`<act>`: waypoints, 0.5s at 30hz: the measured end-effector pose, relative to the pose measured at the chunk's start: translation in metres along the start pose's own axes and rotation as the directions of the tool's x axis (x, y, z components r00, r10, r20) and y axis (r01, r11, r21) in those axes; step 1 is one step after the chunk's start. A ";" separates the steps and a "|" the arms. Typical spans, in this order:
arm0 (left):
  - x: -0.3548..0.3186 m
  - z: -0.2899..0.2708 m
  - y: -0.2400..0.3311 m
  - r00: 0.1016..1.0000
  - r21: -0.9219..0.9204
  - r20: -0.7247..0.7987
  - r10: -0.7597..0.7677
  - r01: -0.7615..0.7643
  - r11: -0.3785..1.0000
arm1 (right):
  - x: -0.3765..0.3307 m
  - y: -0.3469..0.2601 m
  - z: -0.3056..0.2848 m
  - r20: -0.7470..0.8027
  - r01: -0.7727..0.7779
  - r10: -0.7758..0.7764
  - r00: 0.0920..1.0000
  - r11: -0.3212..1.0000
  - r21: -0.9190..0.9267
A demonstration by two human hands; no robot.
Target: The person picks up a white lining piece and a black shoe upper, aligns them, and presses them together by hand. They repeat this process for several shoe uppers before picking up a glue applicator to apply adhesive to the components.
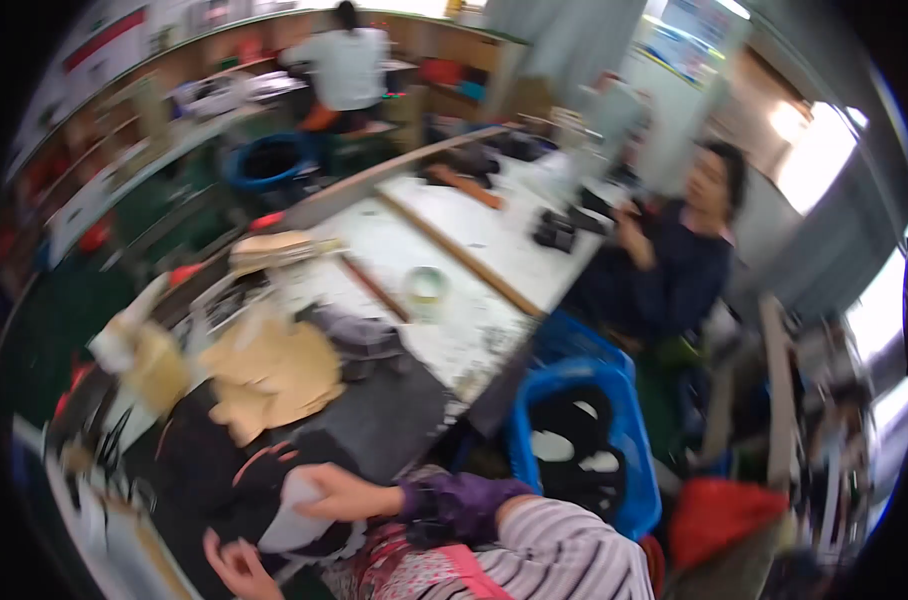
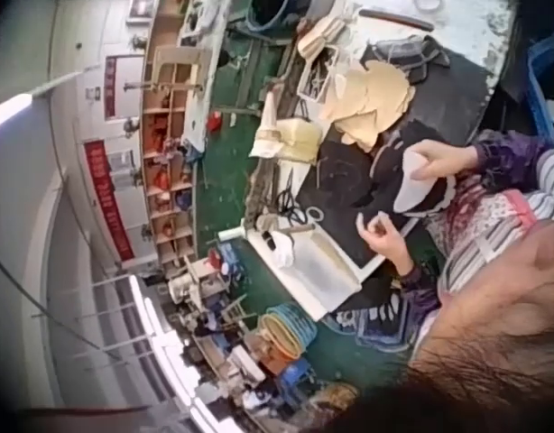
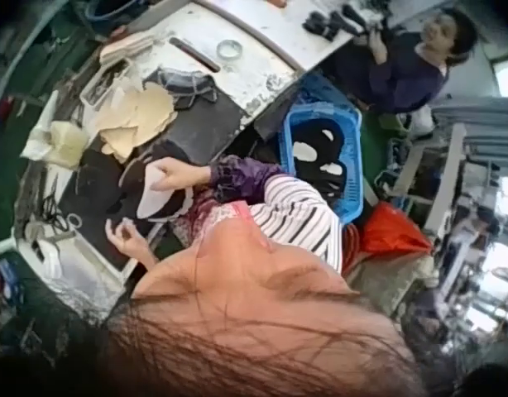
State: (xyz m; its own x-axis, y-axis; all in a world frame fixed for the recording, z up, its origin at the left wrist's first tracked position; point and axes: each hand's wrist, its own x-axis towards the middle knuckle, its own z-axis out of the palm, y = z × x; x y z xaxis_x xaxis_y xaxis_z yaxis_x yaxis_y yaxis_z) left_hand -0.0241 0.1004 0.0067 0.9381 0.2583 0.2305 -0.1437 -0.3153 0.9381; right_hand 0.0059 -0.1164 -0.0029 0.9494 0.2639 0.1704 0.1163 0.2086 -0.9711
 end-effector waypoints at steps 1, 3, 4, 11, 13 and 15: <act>0.017 -0.025 -0.022 0.991 0.123 -0.044 0.128 -0.122 0.985 | -0.003 -0.002 -0.003 -0.020 -0.064 0.064 0.998 0.998 -0.004; 0.061 -0.061 0.009 0.968 0.200 -0.209 0.139 -0.096 0.975 | -0.012 -0.021 -0.013 -0.040 -0.165 0.160 0.986 0.959 -0.230; 0.093 -0.076 0.005 0.934 0.189 -0.239 0.268 -0.226 0.956 | -0.019 -0.041 -0.014 -0.126 -0.184 0.158 0.979 0.956 -0.229; 0.180 -0.183 0.114 0.806 0.483 -0.494 0.328 -0.059 0.874 | -0.041 -0.030 -0.011 -0.222 -0.146 0.159 0.962 0.987 0.074; 0.188 -0.189 0.121 0.776 0.493 -0.546 0.316 -0.007 0.870 | -0.041 -0.029 -0.016 -0.259 -0.146 0.149 0.954 0.989 0.031; 0.213 -0.205 0.099 0.768 0.769 -0.386 0.511 -0.038 0.638 | -0.038 -0.034 -0.023 -0.276 -0.164 0.169 0.946 0.986 0.039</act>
State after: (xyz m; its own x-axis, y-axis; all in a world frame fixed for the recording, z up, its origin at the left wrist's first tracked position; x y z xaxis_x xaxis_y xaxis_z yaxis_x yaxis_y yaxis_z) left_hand 0.0975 0.3112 0.2014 0.5260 0.3896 0.7560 0.1152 -0.9133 0.3905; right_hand -0.0277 -0.1551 0.0195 0.9985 0.0245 -0.0487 -0.0526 0.1991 -0.9786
